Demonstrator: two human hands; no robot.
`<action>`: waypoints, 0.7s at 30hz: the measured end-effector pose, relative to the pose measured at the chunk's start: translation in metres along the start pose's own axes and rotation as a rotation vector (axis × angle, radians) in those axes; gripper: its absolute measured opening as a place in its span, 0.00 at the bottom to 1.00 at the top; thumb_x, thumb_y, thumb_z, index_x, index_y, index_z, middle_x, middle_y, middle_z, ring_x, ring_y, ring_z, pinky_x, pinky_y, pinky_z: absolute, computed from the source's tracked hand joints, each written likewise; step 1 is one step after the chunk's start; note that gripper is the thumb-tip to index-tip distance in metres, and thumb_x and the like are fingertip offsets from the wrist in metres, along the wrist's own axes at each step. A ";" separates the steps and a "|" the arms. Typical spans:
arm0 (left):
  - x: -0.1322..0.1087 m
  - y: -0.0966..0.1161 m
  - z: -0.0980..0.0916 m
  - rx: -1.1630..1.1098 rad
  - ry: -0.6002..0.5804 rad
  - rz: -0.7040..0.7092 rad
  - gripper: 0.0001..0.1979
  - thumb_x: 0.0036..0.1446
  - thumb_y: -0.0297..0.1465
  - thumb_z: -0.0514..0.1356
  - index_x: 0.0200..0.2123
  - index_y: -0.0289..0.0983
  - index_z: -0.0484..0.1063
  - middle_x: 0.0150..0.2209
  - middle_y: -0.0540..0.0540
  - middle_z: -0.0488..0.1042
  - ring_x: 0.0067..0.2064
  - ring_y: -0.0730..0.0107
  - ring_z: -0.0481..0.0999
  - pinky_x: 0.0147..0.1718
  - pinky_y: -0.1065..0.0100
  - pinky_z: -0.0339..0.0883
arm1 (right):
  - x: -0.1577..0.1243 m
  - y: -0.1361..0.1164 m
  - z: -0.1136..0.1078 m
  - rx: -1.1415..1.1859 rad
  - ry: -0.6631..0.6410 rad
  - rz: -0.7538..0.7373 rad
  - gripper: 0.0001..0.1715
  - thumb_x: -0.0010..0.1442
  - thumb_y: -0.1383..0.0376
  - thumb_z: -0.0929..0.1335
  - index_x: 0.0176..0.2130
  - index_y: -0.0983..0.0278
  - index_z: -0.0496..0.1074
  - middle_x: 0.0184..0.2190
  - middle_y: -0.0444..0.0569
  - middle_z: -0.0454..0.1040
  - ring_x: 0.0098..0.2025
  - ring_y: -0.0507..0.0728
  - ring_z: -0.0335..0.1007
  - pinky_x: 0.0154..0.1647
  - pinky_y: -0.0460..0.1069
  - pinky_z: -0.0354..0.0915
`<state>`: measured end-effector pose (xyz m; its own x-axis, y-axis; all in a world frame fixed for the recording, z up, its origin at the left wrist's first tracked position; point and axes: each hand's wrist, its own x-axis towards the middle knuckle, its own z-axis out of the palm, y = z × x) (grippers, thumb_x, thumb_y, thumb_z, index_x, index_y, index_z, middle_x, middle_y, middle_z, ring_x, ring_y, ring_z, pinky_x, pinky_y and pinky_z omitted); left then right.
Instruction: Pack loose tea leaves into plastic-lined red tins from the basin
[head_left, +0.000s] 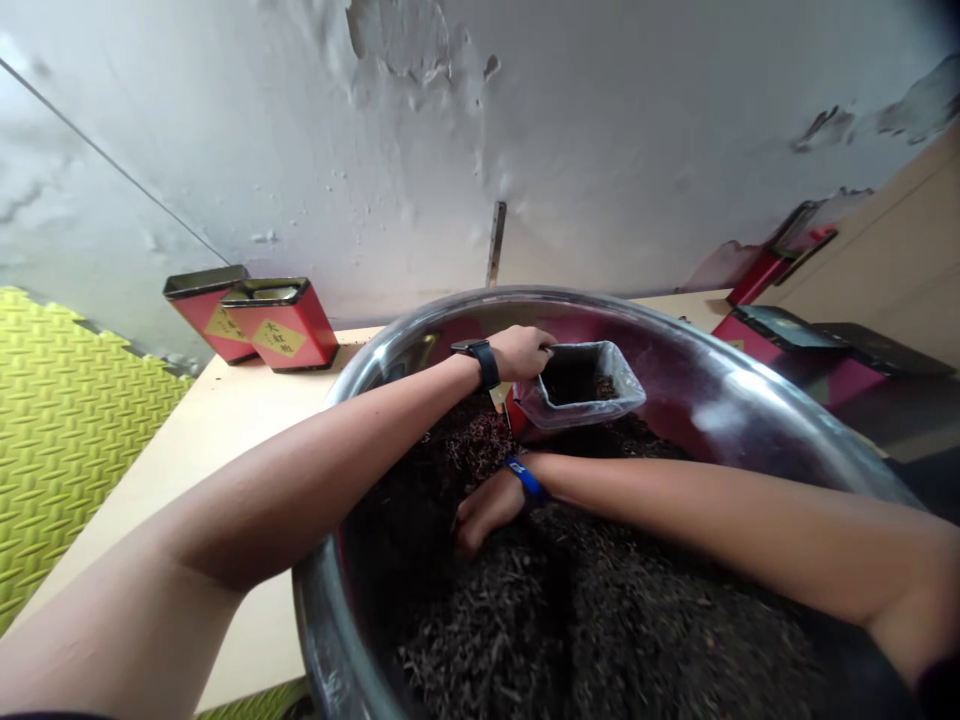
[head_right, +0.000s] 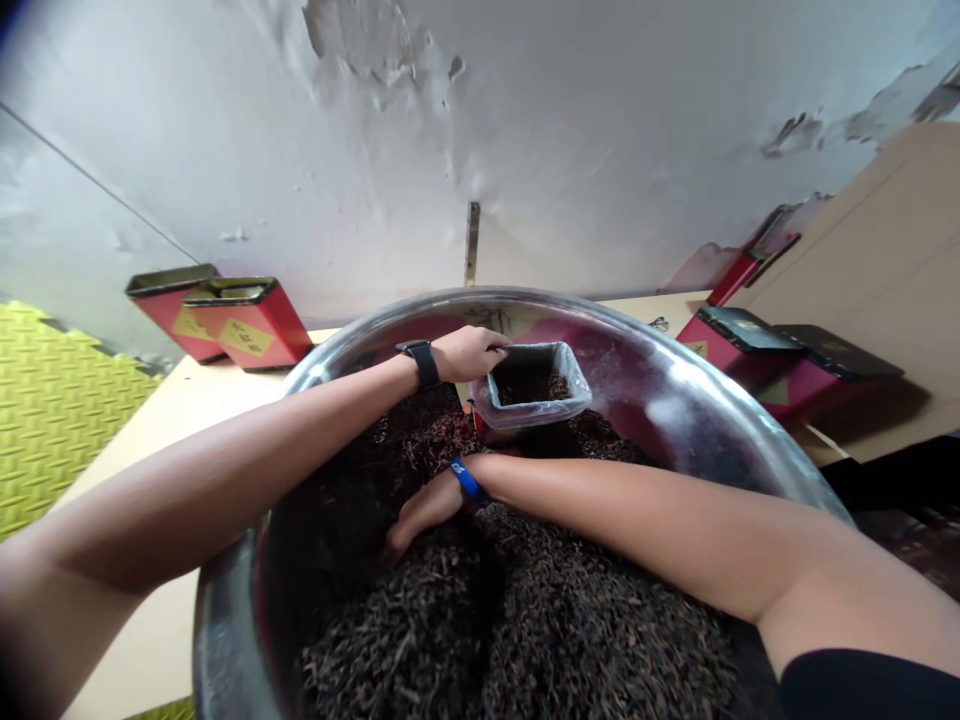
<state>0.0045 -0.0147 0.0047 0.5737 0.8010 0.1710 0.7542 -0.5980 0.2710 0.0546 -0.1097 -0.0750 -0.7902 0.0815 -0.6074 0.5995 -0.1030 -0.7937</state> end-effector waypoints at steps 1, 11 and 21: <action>0.000 0.000 0.000 0.002 0.000 0.001 0.17 0.55 0.33 0.47 0.41 0.39 0.72 0.38 0.46 0.75 0.37 0.67 0.72 0.36 0.70 0.63 | -0.005 -0.005 0.001 -0.063 -0.092 0.021 0.04 0.37 0.74 0.71 0.21 0.71 0.73 0.20 0.42 0.73 0.26 0.54 0.70 0.32 0.47 0.66; 0.000 0.000 0.001 -0.001 0.003 0.000 0.17 0.55 0.33 0.47 0.42 0.38 0.72 0.39 0.45 0.74 0.38 0.66 0.72 0.36 0.70 0.62 | -0.063 -0.023 0.018 -0.574 -0.473 0.215 0.11 0.34 0.65 0.74 0.25 0.62 0.75 0.27 0.39 0.76 0.38 0.56 0.71 0.42 0.47 0.64; 0.002 -0.001 0.004 -0.005 0.015 -0.014 0.17 0.55 0.33 0.47 0.43 0.38 0.72 0.39 0.45 0.74 0.39 0.67 0.72 0.37 0.70 0.63 | -0.092 0.020 -0.037 -0.434 0.077 -0.049 0.26 0.50 0.56 0.68 0.47 0.66 0.70 0.45 0.46 0.72 0.48 0.54 0.65 0.49 0.44 0.57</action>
<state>0.0061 -0.0119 0.0009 0.5581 0.8098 0.1810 0.7606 -0.5865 0.2784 0.1443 -0.0827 -0.0364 -0.8172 0.1508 -0.5563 0.5722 0.3273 -0.7520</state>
